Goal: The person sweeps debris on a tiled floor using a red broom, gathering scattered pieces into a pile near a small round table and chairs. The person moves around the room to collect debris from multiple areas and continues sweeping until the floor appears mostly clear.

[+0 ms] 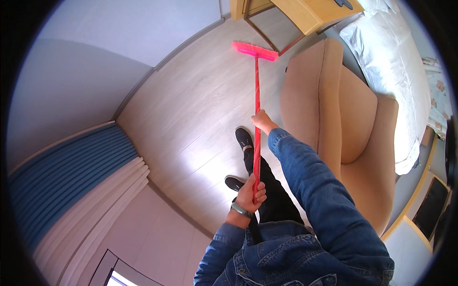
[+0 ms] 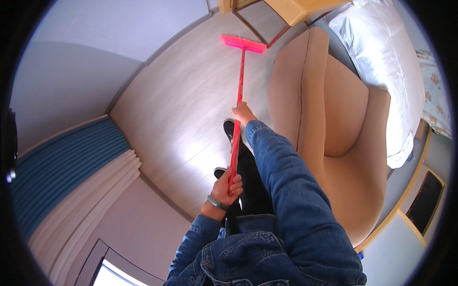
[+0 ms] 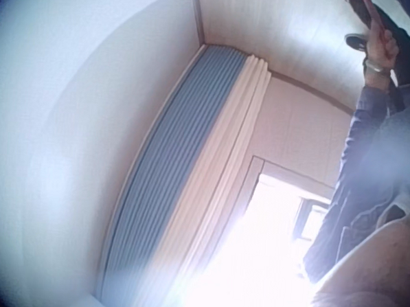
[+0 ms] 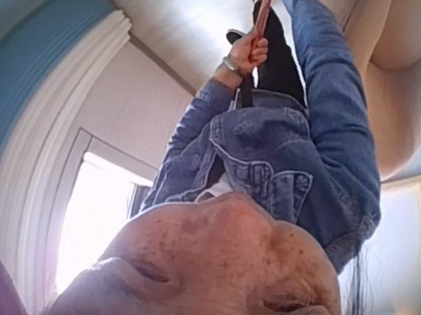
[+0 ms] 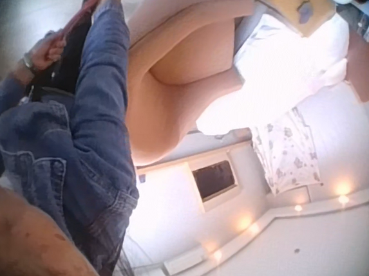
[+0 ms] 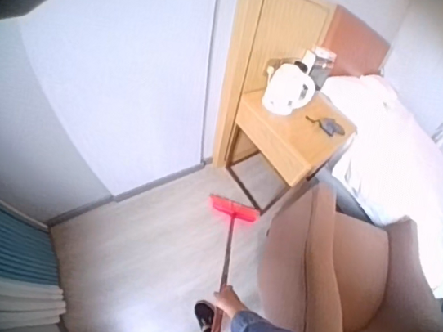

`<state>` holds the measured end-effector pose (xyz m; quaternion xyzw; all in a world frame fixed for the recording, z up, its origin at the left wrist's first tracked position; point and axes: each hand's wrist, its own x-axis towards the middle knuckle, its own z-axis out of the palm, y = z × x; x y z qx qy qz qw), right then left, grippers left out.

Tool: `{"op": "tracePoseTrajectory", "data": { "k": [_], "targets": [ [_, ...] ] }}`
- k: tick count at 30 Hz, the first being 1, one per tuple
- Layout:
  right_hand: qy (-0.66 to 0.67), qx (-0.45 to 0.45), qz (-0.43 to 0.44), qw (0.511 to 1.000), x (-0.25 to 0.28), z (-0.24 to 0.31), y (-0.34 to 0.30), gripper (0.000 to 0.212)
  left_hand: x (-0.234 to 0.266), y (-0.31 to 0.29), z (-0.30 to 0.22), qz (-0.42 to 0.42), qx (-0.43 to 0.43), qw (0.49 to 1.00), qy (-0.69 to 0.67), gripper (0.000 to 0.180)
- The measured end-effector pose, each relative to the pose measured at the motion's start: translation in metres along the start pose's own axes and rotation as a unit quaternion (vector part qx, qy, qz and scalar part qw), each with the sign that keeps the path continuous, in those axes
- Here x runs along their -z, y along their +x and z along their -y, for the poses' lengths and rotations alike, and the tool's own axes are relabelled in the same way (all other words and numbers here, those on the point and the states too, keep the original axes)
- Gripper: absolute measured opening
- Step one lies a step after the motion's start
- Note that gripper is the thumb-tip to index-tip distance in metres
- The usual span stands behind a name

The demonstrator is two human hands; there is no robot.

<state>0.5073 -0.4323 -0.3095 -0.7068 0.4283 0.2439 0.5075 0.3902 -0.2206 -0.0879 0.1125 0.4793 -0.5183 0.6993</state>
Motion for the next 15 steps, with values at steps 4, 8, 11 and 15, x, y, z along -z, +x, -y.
{"op": "tracePoseTrajectory", "data": {
  "k": [4,8,11,15],
  "targets": [
    [0.005,-0.063,0.001,0.998,-0.063,-0.043,-0.034,0.051,0.048,-0.050,0.009,0.031,0.008,0.999,-0.008,0.025],
    [-0.062,-0.002,0.095,0.994,-0.127,-0.095,-0.130,0.044,0.117,-0.132,0.030,-0.077,0.019,0.997,0.021,0.025],
    [-0.007,-0.006,0.133,0.991,-0.181,-0.118,-0.211,0.057,0.152,-0.201,0.054,-0.165,0.030,0.986,0.009,0.025],
    [0.009,-0.061,0.152,0.986,-0.229,-0.127,-0.277,0.060,0.168,-0.260,0.080,-0.297,-0.015,0.955,0.004,0.026]
  ]
}}
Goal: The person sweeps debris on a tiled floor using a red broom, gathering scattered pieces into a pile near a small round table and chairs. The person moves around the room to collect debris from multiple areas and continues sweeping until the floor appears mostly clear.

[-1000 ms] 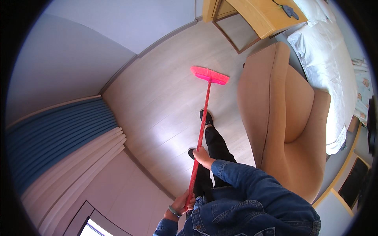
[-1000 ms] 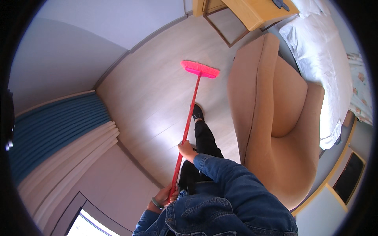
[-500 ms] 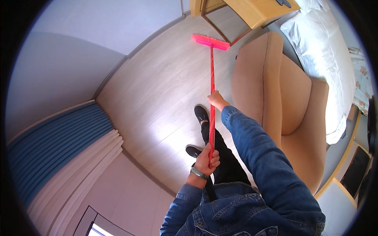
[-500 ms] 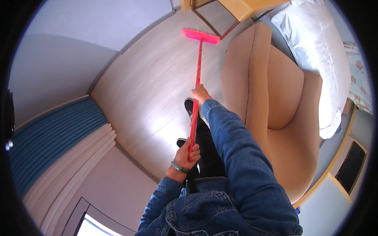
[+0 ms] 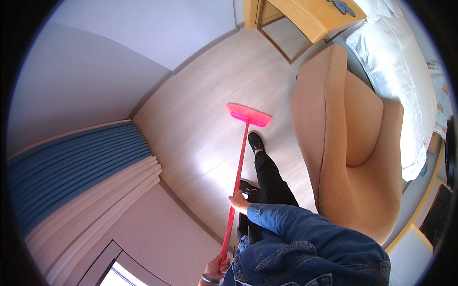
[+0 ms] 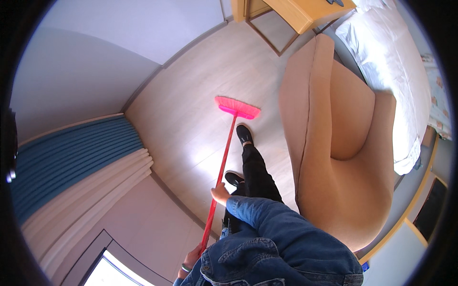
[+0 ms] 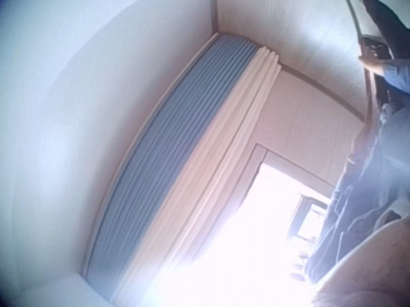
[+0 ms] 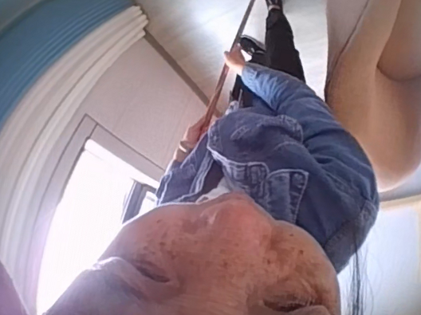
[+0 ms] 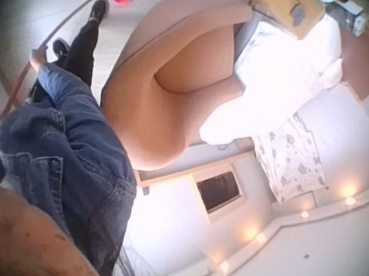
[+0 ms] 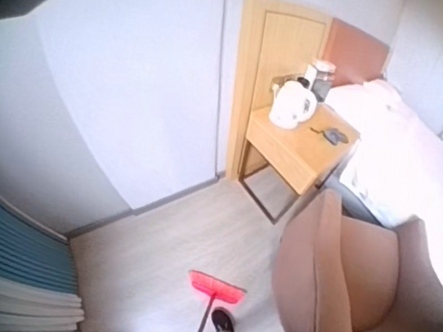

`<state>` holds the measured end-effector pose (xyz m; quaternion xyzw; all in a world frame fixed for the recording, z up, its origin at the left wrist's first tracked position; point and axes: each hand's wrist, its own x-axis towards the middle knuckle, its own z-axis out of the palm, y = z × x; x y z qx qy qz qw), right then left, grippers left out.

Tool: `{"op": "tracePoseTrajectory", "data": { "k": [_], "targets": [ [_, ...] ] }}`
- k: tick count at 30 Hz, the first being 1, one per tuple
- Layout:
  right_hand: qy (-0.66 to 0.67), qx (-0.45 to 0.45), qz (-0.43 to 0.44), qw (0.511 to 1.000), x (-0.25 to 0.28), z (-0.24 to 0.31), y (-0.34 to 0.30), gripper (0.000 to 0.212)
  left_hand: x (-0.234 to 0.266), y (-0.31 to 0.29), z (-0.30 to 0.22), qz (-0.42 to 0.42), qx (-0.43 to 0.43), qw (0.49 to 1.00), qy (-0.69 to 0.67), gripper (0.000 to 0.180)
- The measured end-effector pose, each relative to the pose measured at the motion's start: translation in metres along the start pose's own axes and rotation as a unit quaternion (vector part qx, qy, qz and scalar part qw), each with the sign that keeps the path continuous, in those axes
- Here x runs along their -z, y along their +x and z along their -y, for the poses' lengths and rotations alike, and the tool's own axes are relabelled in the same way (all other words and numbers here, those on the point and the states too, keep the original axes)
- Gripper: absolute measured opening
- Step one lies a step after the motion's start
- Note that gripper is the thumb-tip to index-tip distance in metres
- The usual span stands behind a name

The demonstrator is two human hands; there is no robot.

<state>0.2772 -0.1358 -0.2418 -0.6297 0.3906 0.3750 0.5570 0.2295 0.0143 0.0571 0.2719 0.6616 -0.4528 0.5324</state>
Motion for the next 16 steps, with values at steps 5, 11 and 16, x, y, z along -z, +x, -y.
{"op": "tracePoseTrajectory", "data": {
  "k": [5,11,16],
  "targets": [
    [-0.005,-0.014,0.012,1.000,0.020,0.017,0.013,0.065,-0.012,0.004,-0.011,0.079,-0.012,0.997,0.009,0.028],
    [0.012,0.013,-0.069,0.997,0.107,0.090,0.100,0.054,-0.103,0.055,-0.064,0.215,0.019,0.976,0.006,0.028],
    [0.187,0.074,-0.128,0.971,0.198,0.189,0.158,0.033,-0.225,0.077,-0.129,0.216,-0.064,0.973,0.058,0.032]
  ]
}}
